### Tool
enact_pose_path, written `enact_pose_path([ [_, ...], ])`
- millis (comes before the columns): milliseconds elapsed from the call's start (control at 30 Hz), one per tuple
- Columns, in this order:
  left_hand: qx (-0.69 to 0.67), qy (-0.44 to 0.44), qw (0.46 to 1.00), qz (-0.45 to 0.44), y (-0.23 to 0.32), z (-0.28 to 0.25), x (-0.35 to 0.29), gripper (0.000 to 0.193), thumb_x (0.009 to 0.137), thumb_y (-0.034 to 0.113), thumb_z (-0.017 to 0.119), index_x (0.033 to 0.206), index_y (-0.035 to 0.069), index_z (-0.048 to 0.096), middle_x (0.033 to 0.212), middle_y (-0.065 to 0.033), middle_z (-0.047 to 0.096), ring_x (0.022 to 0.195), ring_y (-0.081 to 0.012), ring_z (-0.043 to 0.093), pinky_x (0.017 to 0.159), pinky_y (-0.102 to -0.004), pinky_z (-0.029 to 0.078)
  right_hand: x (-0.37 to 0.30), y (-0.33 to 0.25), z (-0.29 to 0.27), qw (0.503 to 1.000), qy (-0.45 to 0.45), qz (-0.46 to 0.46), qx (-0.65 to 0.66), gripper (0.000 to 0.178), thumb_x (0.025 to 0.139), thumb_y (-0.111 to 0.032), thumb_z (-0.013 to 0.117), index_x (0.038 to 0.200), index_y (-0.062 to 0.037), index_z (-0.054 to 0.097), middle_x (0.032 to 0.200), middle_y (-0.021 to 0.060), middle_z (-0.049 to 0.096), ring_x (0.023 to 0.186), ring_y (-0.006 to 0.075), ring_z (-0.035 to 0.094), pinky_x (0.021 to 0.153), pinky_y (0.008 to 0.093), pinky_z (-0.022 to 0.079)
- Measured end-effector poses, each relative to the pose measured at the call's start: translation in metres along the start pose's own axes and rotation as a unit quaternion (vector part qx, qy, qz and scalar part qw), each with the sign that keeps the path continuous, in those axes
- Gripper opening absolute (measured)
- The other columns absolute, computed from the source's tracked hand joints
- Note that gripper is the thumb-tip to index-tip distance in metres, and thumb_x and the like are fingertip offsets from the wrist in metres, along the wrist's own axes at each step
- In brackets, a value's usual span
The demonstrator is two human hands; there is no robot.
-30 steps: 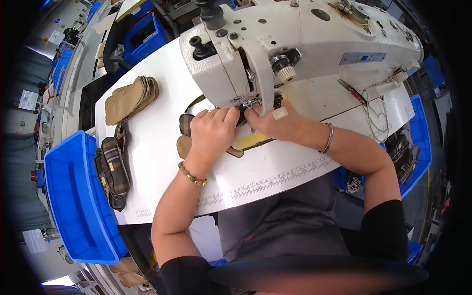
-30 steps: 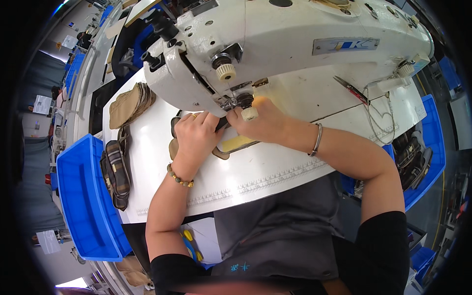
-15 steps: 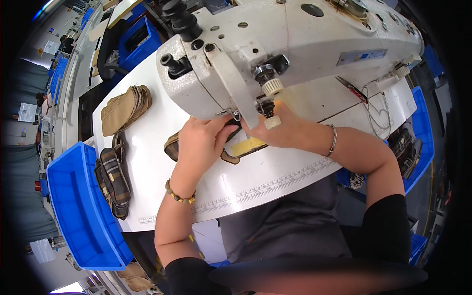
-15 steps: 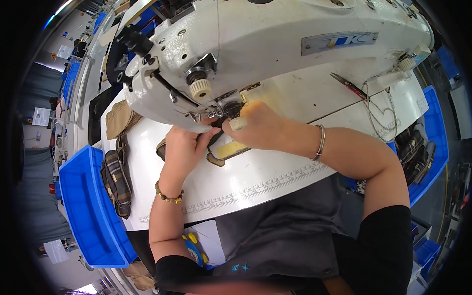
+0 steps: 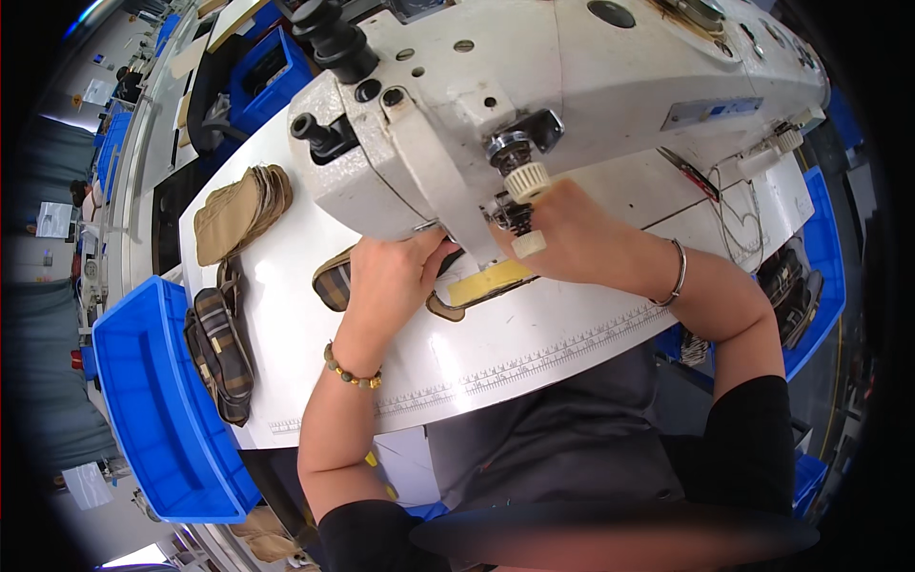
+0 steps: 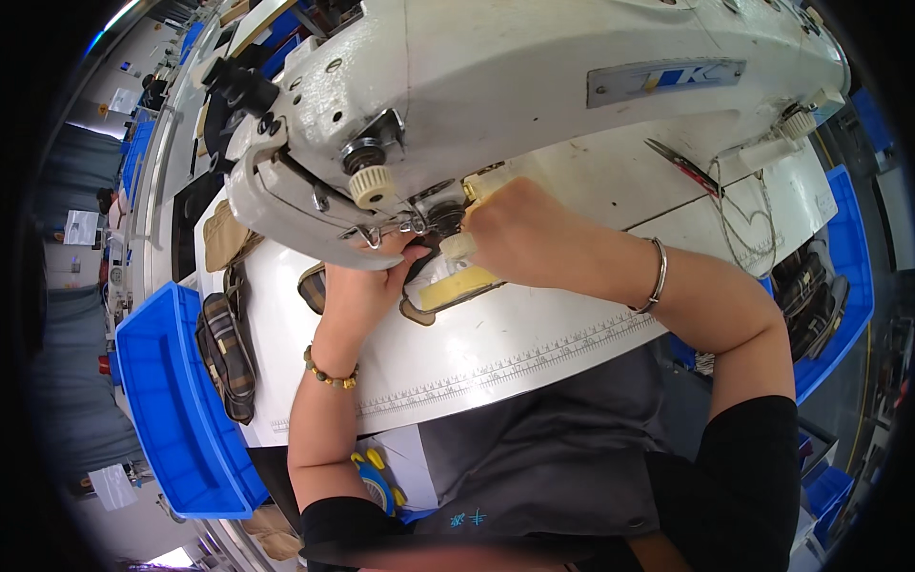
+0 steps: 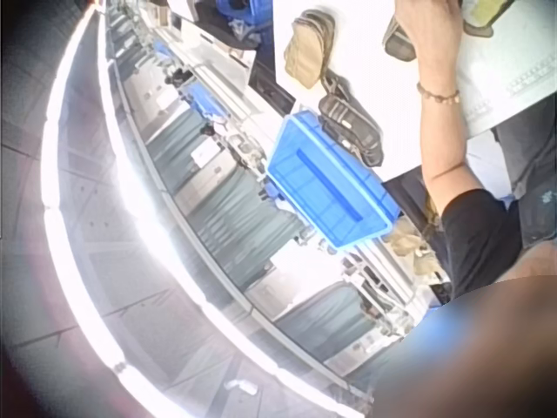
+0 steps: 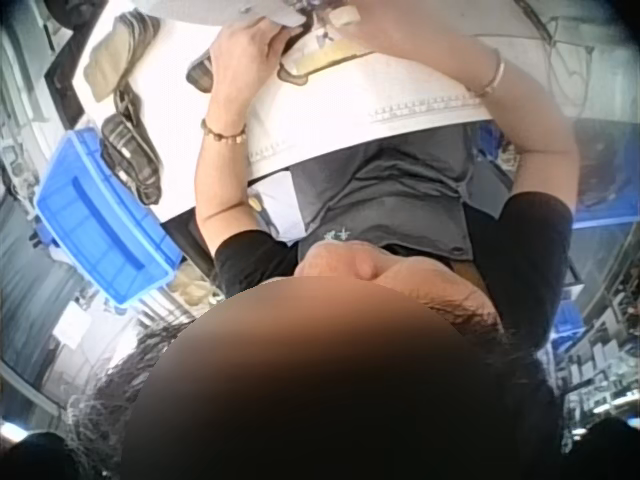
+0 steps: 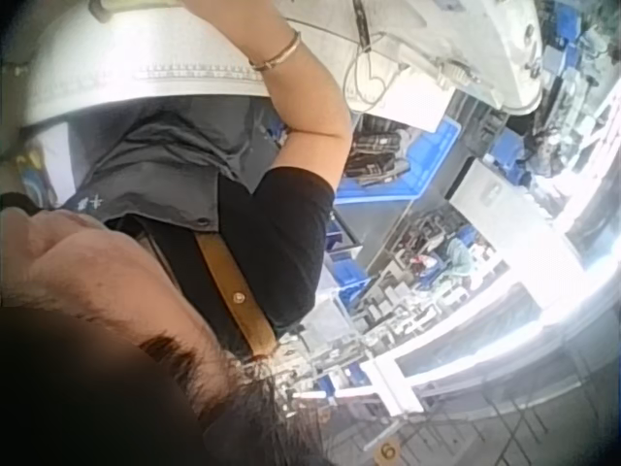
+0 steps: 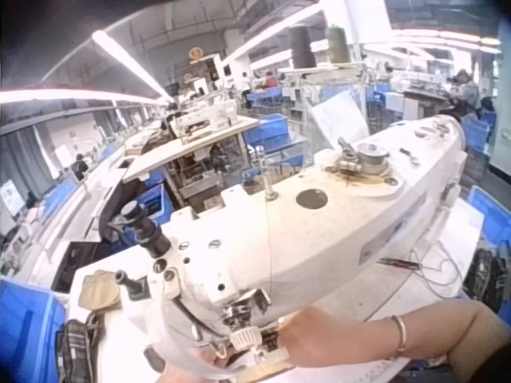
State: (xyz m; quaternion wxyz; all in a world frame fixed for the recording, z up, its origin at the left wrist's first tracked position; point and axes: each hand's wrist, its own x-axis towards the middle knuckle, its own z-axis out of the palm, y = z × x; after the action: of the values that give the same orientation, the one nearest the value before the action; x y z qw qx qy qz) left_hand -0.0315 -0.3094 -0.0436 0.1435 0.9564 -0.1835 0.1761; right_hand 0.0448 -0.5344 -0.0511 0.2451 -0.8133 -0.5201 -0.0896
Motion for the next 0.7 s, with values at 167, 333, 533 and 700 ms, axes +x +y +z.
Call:
enact_pose_path([
  [167,-0.01,0.003,1.0,-0.005,-0.001,0.006,-0.002,0.017,0.078,0.015,0.08,0.092,0.009,0.073,0.079,-0.0074,0.071,0.065,-0.0264,0.067,0.06,-0.0359,0.051,-0.001,0.001,0.009,0.997,0.04,-0.014,0.057,0.012,0.07,-0.013,0.067,0.065,-0.0017,0.065,0.065,0.0145,0.063,0.059,0.0325,0.065,0.057,0.0414,0.052],
  [333,-0.027,-0.006,0.999,-0.026,0.002,0.008,-0.003,0.017,0.076,0.008,0.079,0.092,0.007,0.075,0.08,-0.0098,0.072,0.069,-0.0276,0.068,0.065,-0.0356,0.053,-0.002,-0.006,0.013,0.997,0.043,-0.007,0.065,0.012,0.07,-0.012,0.067,0.064,-0.0028,0.062,0.062,0.0124,0.06,0.057,0.03,0.063,0.053,0.0399,0.051],
  [533,-0.041,0.024,0.998,-0.03,0.004,0.005,0.002,0.017,0.074,0.01,0.082,0.09,0.008,0.077,0.081,-0.011,0.073,0.07,-0.0288,0.069,0.065,-0.0344,0.054,-0.006,-0.018,0.005,0.999,0.028,-0.014,-0.003,0.009,0.07,-0.009,0.066,0.064,-0.0049,0.062,0.061,0.0109,0.06,0.056,0.0282,0.064,0.052,0.0389,0.051],
  [700,-0.03,-0.018,0.995,-0.09,0.007,0.001,0.006,0.015,0.076,0.016,0.082,0.088,0.009,0.078,0.077,-0.0114,0.072,0.067,-0.0291,0.068,0.062,-0.0353,0.054,-0.007,-0.017,0.005,0.997,0.025,-0.068,-0.02,0.008,0.07,-0.009,0.066,0.064,-0.0048,0.063,0.059,0.011,0.06,0.056,0.0271,0.065,0.052,0.0383,0.052],
])
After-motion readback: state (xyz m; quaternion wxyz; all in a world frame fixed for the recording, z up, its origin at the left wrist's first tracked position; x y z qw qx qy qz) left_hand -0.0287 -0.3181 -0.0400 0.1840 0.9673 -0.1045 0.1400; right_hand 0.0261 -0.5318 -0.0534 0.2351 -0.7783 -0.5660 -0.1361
